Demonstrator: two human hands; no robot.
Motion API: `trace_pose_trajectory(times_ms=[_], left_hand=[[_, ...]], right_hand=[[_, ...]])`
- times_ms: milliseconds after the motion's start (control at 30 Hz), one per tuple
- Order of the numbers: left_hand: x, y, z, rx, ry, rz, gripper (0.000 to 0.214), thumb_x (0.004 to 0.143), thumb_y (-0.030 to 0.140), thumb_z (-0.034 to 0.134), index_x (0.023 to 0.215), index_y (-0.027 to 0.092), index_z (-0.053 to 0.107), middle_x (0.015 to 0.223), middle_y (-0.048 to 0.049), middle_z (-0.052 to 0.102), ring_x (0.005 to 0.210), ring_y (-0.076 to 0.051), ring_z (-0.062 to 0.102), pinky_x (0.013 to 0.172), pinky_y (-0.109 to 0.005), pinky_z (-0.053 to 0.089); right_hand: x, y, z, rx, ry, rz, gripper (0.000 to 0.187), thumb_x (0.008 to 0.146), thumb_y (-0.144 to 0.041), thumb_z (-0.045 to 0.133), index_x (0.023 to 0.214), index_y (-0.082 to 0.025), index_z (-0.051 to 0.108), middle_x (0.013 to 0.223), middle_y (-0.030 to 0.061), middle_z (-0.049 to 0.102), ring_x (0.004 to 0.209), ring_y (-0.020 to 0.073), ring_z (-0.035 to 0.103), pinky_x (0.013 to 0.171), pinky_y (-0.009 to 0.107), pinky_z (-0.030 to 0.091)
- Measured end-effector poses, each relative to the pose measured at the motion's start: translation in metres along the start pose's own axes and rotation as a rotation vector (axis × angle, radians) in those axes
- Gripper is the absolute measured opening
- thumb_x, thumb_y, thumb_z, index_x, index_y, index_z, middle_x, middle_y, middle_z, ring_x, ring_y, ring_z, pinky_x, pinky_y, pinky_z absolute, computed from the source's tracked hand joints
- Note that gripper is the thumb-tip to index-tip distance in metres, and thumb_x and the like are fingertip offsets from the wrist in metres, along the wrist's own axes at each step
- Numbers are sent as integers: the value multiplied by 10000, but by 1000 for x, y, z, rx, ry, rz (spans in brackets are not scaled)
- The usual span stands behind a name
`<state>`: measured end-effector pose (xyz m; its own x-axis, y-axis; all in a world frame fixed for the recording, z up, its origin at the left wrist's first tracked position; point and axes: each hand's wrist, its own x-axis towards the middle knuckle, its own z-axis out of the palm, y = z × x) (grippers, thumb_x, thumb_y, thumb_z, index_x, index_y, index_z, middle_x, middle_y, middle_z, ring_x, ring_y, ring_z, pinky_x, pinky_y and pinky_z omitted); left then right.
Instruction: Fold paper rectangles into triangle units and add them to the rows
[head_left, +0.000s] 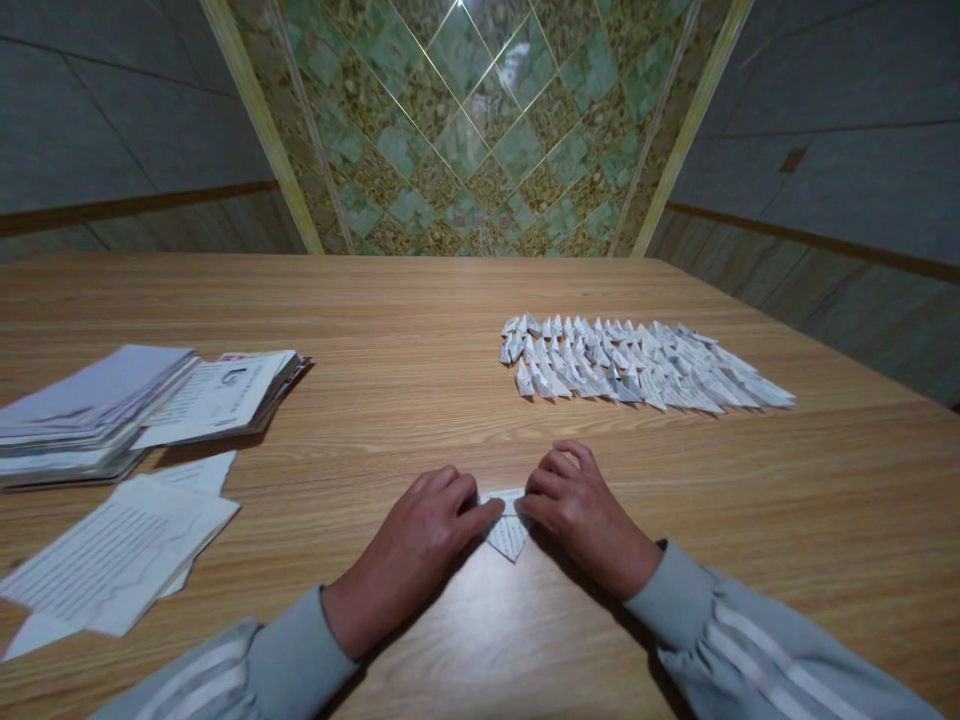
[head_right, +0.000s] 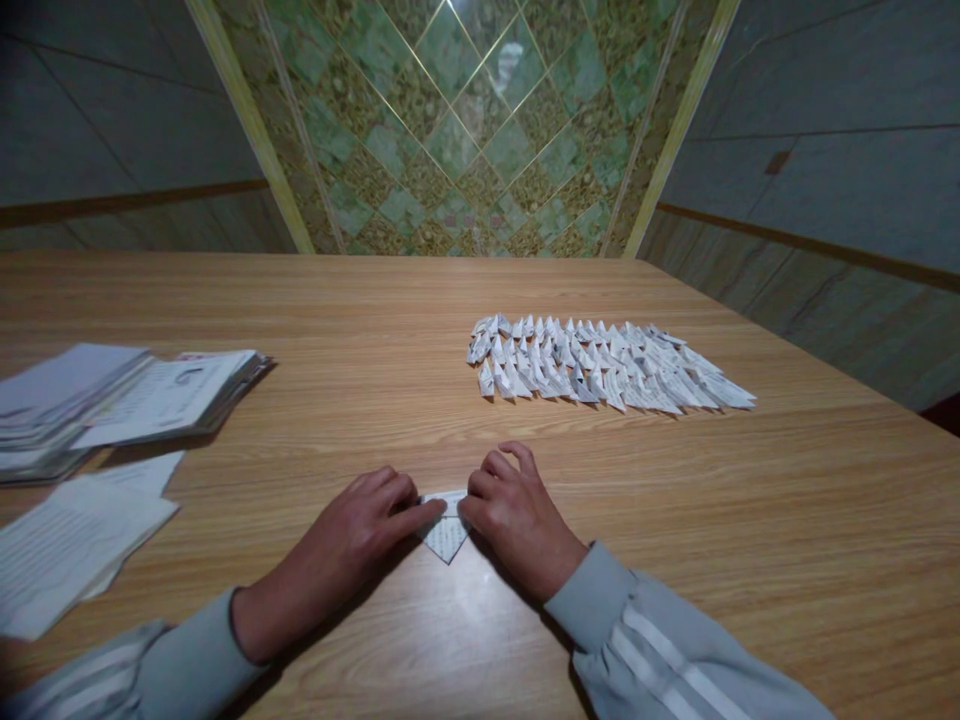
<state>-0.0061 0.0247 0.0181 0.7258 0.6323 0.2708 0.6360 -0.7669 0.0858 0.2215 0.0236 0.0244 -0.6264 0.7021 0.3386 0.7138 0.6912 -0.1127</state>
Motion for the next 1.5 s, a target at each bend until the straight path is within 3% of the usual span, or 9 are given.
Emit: trace_pose_trajectory(times_ms=[200, 400, 533, 967, 1200, 1367, 1500], left_hand=[[-8, 7, 6, 40, -21, -3, 221, 999, 221, 508, 1193, 245, 612, 878, -40, 561, 801, -207, 477, 672, -326, 368], [-6, 8, 7, 31, -54, -22, 248, 986, 212, 537, 1223, 252, 600, 883, -37, 553, 821, -213, 484, 698, -336, 385], [-7, 8, 4, 18, -63, -44, 226, 977, 239, 558, 1194, 267, 615, 883, -35, 553, 823, -215, 487, 701, -338, 382], [-23, 0, 0, 37, -24, -104, 237, 956, 182, 574, 1157, 274, 660, 870, -50, 565, 797, -227, 487, 695, -352, 369], [-32, -1, -5, 28, -33, -108, 234, 956, 157, 545, 1141, 247, 657, 881, -67, 579, 805, -240, 498, 695, -370, 388], [-29, 1, -5, 9, -33, -105, 211, 941, 152, 566, 1117, 229, 654, 883, -65, 588, 800, -235, 505, 693, -371, 405], [-28, 2, -6, 18, -24, -116, 205, 932, 139, 568, 1091, 225, 664, 876, -66, 592, 795, -236, 515, 700, -382, 419]], right_hand=[[-3, -8, -4, -63, -37, 13, 103, 908, -198, 677, 809, -219, 697, 786, 2, 662, 863, 191, 528, 1045, 439, 255], [-8, -26, -5, -61, -84, 64, 84, 943, -162, 597, 975, -209, 658, 899, 31, 660, 919, 211, 536, 1063, 436, 248], [-8, -30, -4, -70, -123, 68, 102, 929, -137, 599, 969, -217, 650, 883, 26, 660, 920, 216, 536, 1095, 439, 208], [-14, -12, -18, -148, -169, 191, 105, 881, -158, 660, 820, -229, 707, 821, 16, 682, 914, 230, 541, 1088, 493, 191], [-15, -10, -17, -137, -150, 212, 103, 867, -142, 665, 830, -223, 717, 858, 38, 673, 926, 239, 530, 1075, 490, 217], [-9, -28, -9, -69, -132, 112, 194, 929, -140, 586, 1093, -218, 653, 940, 31, 652, 931, 217, 521, 1087, 462, 211], [-7, -38, -5, -44, -147, 87, 182, 928, -145, 586, 1091, -208, 638, 965, 32, 646, 946, 217, 516, 1088, 450, 203]])
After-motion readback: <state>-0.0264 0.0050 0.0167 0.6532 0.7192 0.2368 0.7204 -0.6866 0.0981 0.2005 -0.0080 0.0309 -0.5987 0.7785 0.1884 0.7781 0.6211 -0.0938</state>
